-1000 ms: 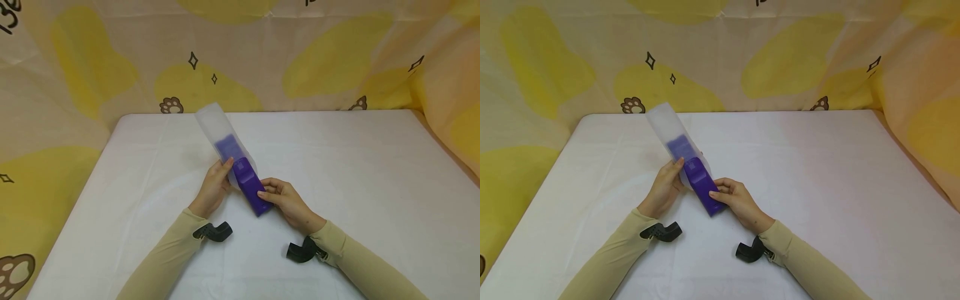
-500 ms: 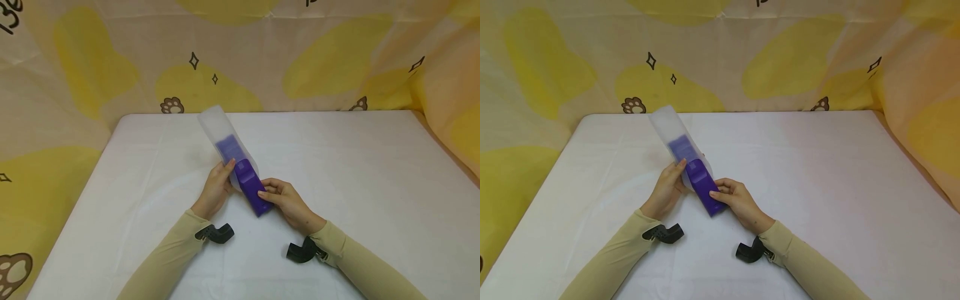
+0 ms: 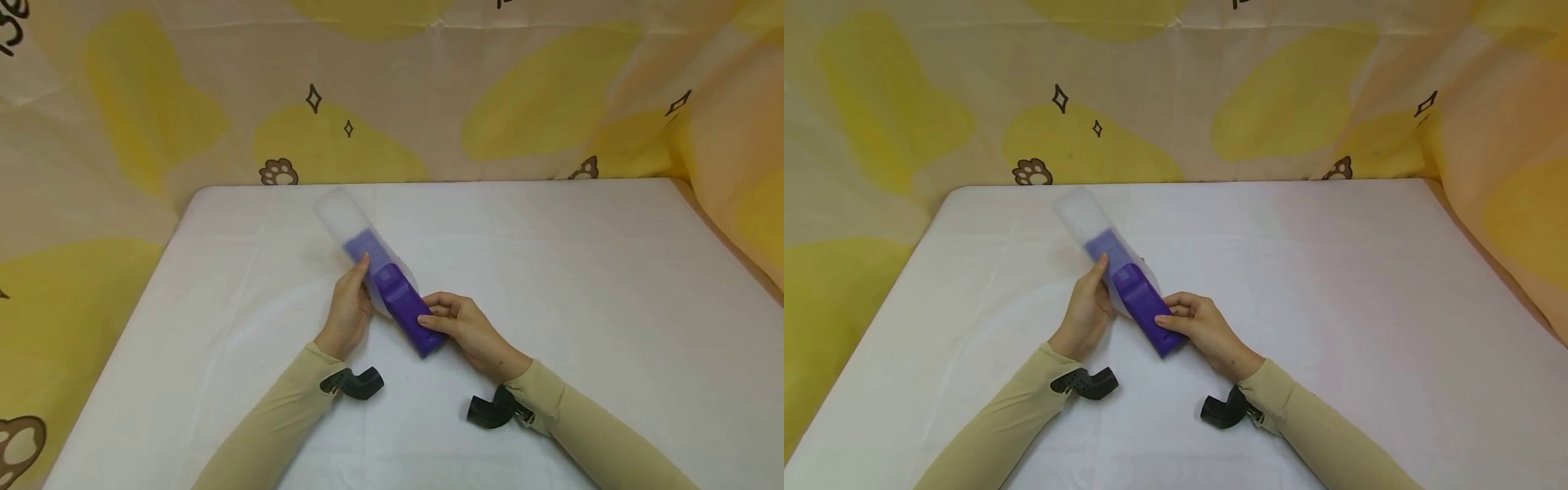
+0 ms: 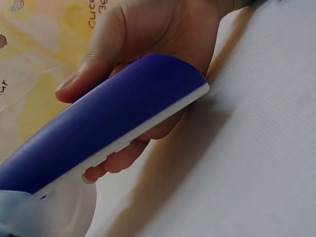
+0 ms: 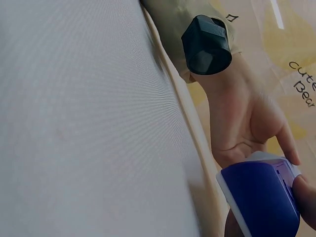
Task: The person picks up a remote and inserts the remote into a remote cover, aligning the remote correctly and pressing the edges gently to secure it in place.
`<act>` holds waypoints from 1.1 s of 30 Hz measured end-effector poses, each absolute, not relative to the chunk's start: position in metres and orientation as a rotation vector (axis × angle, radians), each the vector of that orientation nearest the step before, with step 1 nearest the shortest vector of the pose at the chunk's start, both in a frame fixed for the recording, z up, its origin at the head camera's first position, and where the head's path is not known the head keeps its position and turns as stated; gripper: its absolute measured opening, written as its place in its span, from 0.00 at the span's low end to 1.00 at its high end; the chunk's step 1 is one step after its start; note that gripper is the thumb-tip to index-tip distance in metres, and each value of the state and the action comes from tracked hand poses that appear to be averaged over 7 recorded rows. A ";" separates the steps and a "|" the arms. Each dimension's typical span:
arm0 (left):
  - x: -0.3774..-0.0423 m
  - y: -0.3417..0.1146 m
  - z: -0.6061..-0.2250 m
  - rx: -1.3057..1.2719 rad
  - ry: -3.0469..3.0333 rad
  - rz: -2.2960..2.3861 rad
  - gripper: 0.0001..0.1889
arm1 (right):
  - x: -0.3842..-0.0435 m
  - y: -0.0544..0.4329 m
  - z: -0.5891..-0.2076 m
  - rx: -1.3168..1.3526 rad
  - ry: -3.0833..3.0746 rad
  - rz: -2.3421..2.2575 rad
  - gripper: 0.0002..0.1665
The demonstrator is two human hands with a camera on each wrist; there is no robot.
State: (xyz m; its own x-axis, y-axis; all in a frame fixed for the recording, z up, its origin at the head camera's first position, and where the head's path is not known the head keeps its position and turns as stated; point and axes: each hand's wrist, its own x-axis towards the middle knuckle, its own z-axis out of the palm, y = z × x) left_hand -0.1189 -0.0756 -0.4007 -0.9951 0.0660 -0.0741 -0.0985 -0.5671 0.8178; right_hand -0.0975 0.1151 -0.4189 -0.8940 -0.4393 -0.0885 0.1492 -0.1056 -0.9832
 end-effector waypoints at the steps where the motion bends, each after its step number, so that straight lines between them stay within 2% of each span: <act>1: -0.119 -0.076 -0.401 -0.062 1.405 2.719 0.11 | -0.097 0.115 -0.419 -0.318 1.778 -2.053 0.18; 7: -0.119 -0.079 -0.401 -0.021 1.351 2.813 0.09 | -0.096 0.114 -0.418 -0.305 1.778 -2.026 0.20; 20: -0.121 -0.082 -0.398 0.043 1.324 2.842 0.12 | -0.097 0.117 -0.419 -0.327 1.796 -1.935 0.25; 33: -0.125 -0.093 -0.390 0.092 1.337 2.879 0.13 | -0.097 0.116 -0.416 -0.364 1.774 -1.923 0.24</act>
State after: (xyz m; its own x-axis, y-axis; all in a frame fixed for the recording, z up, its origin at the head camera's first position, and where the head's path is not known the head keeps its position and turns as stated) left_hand -0.1245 -0.0929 -0.3903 -0.9977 -0.0061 0.0670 0.0551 -0.6449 0.7623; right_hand -0.0966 0.1160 -0.4156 -0.8417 -0.5231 -0.1338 0.1753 -0.0304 -0.9840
